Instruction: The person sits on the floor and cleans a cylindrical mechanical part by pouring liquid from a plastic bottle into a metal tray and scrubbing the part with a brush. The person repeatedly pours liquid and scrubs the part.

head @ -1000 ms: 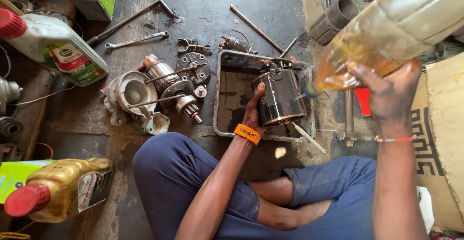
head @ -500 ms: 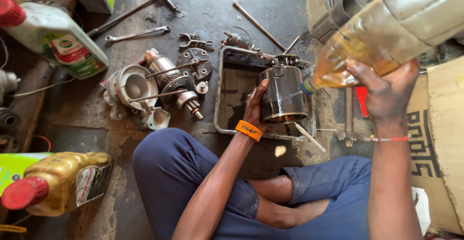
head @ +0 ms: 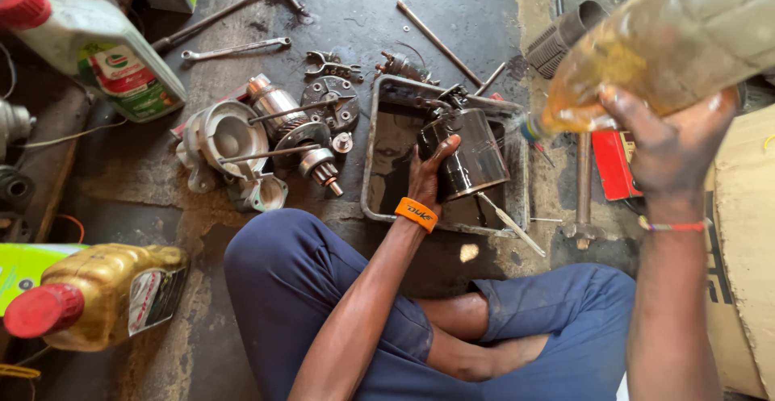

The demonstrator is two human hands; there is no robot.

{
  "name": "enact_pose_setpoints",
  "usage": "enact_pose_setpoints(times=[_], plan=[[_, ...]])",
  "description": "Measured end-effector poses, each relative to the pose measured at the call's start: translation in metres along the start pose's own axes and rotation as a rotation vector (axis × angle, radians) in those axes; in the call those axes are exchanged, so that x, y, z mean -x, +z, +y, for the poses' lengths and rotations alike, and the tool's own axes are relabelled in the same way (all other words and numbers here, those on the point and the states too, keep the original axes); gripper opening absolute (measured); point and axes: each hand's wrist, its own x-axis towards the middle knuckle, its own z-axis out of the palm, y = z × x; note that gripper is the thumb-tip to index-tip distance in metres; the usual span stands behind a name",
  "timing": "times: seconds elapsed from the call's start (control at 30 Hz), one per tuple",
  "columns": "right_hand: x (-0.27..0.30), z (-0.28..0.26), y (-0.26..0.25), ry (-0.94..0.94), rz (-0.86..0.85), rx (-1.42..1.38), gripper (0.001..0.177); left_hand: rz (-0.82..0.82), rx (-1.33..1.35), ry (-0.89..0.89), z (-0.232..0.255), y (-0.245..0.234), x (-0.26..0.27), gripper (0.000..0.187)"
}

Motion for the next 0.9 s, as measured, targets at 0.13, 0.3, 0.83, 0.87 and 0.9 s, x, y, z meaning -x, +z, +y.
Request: enact_pose_setpoints(times=[0.13, 0.3, 0.83, 0.87, 0.9], plan=[[0.015, -0.022, 0.008, 0.056, -0.010, 0.009, 0.046, 0.069, -0.060, 0.050, 0.005, 0.000, 0.003, 0.073], [0.023, -0.018, 0.011, 0.045, -0.069, 0.048, 0.041, 0.072, -0.086, 0.062, 0.005, 0.002, 0.003, 0.066], [-0.001, 0.024, 0.013, -0.032, -0.030, 0.037, 0.047, 0.064, -0.188, -0.039, -0.001, 0.006, 0.005, 0.073], [-0.002, 0.026, 0.013, -0.038, -0.028, 0.054, 0.046, 0.059, -0.172, -0.046, -0.002, 0.007, 0.005, 0.073], [-0.003, 0.028, 0.015, -0.044, -0.026, 0.071, 0.044, 0.055, -0.156, -0.053, -0.002, 0.007, 0.005, 0.074]])
